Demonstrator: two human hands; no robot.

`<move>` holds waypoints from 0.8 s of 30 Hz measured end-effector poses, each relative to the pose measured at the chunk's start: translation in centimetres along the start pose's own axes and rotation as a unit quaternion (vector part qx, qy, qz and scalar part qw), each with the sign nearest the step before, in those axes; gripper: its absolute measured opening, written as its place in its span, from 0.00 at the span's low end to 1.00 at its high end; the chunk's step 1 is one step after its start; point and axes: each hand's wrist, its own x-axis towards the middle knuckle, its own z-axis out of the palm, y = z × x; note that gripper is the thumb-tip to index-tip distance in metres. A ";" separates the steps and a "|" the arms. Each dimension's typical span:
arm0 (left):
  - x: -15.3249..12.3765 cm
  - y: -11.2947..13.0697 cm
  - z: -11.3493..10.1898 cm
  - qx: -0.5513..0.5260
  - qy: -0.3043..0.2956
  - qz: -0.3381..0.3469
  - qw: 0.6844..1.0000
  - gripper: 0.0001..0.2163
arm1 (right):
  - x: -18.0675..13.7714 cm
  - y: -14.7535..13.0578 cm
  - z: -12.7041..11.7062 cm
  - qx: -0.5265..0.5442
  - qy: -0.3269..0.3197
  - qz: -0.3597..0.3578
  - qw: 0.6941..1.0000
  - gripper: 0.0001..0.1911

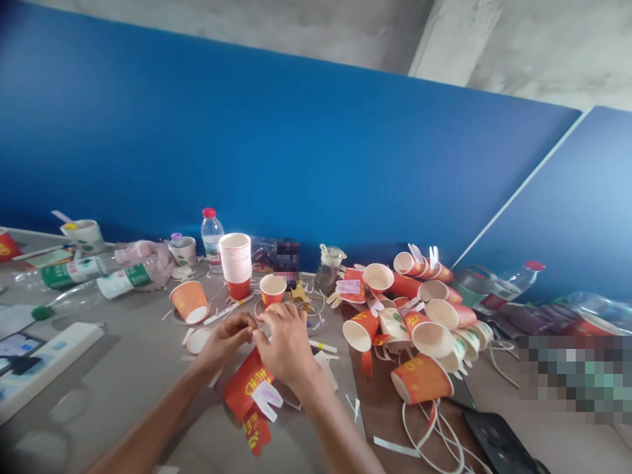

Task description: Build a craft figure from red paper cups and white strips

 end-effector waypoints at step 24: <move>0.4 2.8 2.7 0.095 -0.042 0.029 0.994 0.14 | -4.6 1.5 -2.3 0.065 0.020 0.079 0.995 0.35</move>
